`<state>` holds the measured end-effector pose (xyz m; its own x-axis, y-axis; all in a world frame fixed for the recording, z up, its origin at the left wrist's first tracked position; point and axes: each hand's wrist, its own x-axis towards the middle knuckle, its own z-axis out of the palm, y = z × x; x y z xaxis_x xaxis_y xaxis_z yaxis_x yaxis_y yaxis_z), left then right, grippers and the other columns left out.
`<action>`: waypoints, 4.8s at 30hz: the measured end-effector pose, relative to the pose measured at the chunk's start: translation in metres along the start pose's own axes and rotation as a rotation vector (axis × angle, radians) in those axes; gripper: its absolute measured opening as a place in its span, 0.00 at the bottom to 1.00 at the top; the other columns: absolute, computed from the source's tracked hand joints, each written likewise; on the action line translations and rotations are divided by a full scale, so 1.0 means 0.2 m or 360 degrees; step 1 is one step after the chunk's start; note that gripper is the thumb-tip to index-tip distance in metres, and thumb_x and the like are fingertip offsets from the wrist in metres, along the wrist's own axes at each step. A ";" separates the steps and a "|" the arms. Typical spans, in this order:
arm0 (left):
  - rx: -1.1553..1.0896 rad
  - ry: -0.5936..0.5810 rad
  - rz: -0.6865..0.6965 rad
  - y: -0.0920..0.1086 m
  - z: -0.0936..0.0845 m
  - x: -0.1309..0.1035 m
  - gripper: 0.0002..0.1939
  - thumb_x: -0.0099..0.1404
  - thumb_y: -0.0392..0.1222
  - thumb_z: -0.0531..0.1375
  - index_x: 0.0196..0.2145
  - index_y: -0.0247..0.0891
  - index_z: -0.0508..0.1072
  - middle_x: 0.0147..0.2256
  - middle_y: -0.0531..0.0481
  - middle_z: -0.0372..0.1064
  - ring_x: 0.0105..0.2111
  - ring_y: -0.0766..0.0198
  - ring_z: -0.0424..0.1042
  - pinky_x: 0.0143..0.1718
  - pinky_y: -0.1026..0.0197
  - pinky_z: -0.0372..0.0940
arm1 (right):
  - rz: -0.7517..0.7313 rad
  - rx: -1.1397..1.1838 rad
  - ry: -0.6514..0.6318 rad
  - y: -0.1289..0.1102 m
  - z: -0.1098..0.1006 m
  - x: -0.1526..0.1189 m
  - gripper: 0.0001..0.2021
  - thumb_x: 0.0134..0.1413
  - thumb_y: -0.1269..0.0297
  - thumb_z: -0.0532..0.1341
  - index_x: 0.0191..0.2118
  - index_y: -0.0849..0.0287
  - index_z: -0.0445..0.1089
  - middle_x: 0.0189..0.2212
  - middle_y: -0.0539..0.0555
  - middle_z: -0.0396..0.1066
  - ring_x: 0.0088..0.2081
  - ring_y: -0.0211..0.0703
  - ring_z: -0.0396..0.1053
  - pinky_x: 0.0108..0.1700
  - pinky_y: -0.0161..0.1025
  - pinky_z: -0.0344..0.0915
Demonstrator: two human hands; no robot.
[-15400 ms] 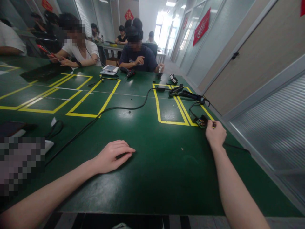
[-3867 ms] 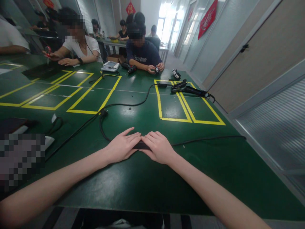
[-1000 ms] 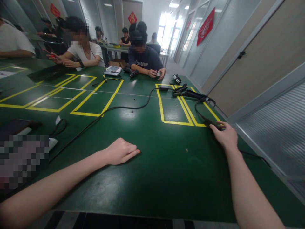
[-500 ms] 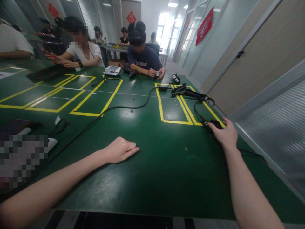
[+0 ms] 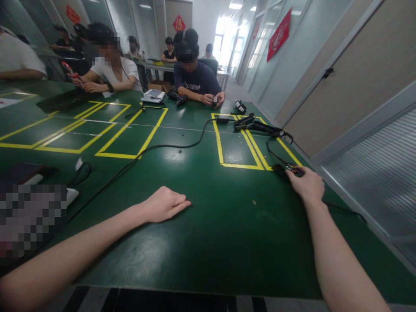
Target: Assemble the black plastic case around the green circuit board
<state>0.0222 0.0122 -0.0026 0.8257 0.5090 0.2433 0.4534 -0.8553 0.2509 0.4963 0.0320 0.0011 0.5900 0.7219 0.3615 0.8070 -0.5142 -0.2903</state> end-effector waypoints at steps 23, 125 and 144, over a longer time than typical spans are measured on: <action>-0.0234 0.0203 0.0247 0.02 -0.03 -0.01 0.32 0.67 0.58 0.65 0.62 0.39 0.66 0.64 0.34 0.67 0.65 0.45 0.66 0.65 0.42 0.60 | -0.2371 0.1161 -0.0503 -0.71 -0.13 -0.82 0.17 0.68 0.62 0.60 0.59 0.58 0.68 0.40 0.57 0.81 0.31 0.40 0.79 0.30 0.34 0.70; -0.0082 0.0260 -0.0458 -0.10 -0.07 -0.03 0.08 0.72 0.43 0.55 0.42 0.40 0.72 0.32 0.53 0.75 0.26 0.64 0.73 0.30 0.64 0.62 | -0.1839 0.0890 -0.0660 -0.69 -0.04 -0.69 0.05 0.68 0.65 0.58 0.40 0.55 0.72 0.38 0.59 0.76 0.41 0.53 0.73 0.43 0.50 0.74; -0.0251 0.0124 -0.0294 -0.04 -0.11 -0.06 0.06 0.65 0.42 0.57 0.33 0.40 0.72 0.23 0.57 0.68 0.20 0.68 0.66 0.25 0.66 0.57 | -0.1963 0.0986 -0.0824 -0.67 -0.08 -0.71 0.13 0.74 0.60 0.55 0.42 0.57 0.76 0.34 0.54 0.80 0.33 0.42 0.78 0.35 0.37 0.71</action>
<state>0.0010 0.0153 0.0122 0.7026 0.6663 0.2499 0.5309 -0.7246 0.4394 0.3037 -0.0090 0.0018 -0.6292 0.6965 0.3448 0.5643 0.7145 -0.4135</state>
